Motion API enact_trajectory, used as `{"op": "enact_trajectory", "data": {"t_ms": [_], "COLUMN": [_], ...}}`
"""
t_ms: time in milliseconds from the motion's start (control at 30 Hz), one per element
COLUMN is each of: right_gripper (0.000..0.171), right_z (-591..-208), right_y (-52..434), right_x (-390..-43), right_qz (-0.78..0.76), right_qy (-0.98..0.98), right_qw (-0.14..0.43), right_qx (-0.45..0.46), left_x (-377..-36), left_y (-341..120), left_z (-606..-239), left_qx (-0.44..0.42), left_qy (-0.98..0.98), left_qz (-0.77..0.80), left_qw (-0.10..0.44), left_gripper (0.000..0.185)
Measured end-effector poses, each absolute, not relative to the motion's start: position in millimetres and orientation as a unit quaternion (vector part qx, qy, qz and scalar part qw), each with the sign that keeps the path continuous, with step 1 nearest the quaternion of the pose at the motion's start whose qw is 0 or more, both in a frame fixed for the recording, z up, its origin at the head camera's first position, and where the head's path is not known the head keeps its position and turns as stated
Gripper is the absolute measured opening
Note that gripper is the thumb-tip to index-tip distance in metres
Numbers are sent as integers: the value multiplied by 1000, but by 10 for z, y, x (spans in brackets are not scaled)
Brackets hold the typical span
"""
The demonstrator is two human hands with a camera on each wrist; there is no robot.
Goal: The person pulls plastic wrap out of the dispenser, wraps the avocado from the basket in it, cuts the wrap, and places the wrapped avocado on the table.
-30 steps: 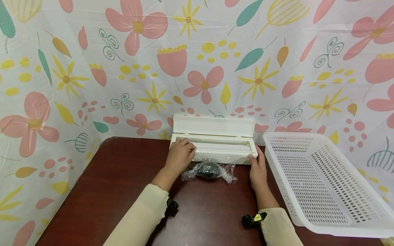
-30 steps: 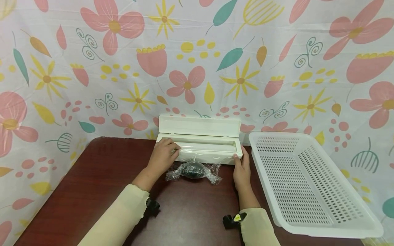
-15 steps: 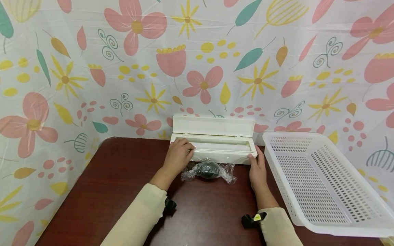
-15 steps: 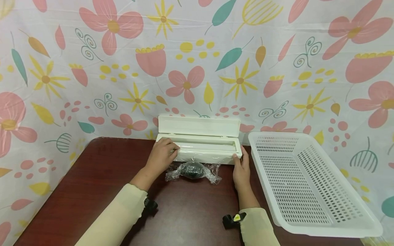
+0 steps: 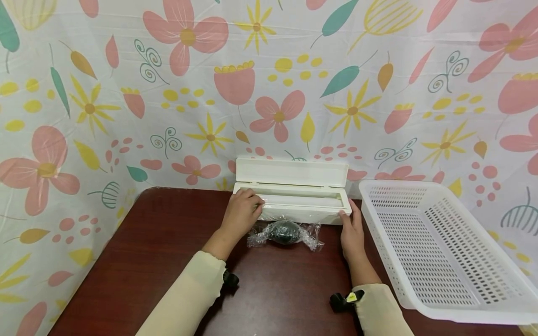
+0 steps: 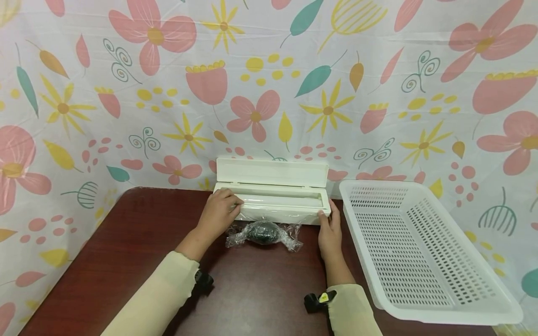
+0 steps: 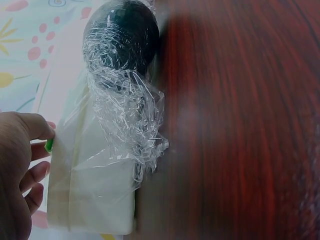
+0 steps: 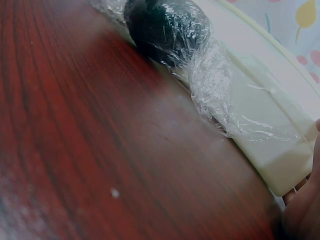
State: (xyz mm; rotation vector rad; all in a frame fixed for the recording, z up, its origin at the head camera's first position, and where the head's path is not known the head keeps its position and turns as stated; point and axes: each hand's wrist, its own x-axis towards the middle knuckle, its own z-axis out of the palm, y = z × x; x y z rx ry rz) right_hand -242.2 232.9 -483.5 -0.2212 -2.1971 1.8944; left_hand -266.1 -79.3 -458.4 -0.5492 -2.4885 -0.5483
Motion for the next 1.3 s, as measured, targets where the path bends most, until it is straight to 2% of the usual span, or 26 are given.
{"op": "enact_trajectory", "data": {"t_ms": [1300], "right_gripper": [59], "right_z": [-4832], "right_y": [2331], "right_x": [-2424], "right_qz": [646], "right_qy": [-752], "right_qw": [113], "right_qx": [-73], "left_x": [-2671], "left_y": [-968], "left_z": [-4620], "left_qx": [-198], "left_qy": [-917], "left_qz": [-204], "left_qw": [281], "left_gripper": [8]}}
